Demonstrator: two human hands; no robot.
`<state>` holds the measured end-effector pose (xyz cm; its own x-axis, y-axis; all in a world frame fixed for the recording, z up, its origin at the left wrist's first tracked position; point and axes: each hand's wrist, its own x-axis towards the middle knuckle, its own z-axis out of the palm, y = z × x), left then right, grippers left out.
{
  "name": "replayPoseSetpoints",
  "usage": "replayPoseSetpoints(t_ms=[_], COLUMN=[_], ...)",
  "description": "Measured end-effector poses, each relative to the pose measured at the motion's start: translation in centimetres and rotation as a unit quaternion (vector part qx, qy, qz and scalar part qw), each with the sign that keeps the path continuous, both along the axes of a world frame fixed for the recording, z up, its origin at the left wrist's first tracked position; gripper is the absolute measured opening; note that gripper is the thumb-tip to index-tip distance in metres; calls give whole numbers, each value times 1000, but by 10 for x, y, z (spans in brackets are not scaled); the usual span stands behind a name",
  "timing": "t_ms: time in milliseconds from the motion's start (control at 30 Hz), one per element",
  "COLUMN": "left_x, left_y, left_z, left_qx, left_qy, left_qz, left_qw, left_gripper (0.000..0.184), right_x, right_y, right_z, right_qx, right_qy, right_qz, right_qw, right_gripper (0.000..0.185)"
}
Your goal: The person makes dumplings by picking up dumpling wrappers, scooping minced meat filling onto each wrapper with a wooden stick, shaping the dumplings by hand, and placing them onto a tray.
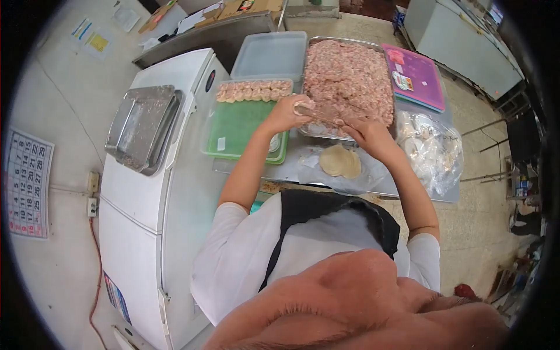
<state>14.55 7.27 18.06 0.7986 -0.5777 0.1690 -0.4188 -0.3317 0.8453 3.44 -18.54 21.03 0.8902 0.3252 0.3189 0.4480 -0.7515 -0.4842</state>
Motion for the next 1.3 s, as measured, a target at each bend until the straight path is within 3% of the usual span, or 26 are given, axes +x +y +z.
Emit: replayPoseSetpoints(t_ms=[67, 133, 233, 333, 367, 467, 600, 767, 967, 1067, 1167, 1300], left_x=[5, 3, 26, 47, 41, 49, 68, 70, 69, 77, 64, 15], left_y=[17, 43, 96, 149, 151, 149, 116, 80, 59, 58, 58, 16], left_z=[-2, -9, -51, -94, -89, -84, -82, -96, -86, -103, -77, -24], left_qx=[65, 30, -31, 20, 78, 146, 141, 177, 227, 227, 231, 307], left_qy=[-63, -3, 61, 32, -69, -122, -68, -96, -64, -185, -84, -188], left_qz=[-8, 37, 81, 165, 217, 218, 209, 147, 187, 179, 158, 114], left_qw=[996, 999, 994, 986, 971, 957, 965, 968, 954, 939, 956, 926], left_gripper=[49, 52, 55, 52, 47, 48, 61, 71, 74, 73, 64, 50], right_x=[3, 1, -10, -41, -52, -83, -97, -88, -84, -78, -66, -47], right_y=[9, 8, -10, -32, -40, -47, -38, -23, -23, -34, -59, -65], right_z=[2, 3, -30, -55, -66, -78, -72, -65, -63, -67, -66, -31], right_qx=[-8, -46, 70, 153, 191, 288, 338, 333, 286, 262, 220, 137], right_qy=[23, 66, 18, 111, 139, 195, 221, 190, 167, 174, 210, 156], right_qz=[-26, -62, -87, -182, -210, -282, -326, -300, -263, -258, -256, -214], right_qw=[999, 995, 994, 965, 949, 894, 855, 873, 906, 913, 918, 955], right_gripper=[25, 25, 25, 30, 31, 32, 32, 31, 31, 30, 31, 30])
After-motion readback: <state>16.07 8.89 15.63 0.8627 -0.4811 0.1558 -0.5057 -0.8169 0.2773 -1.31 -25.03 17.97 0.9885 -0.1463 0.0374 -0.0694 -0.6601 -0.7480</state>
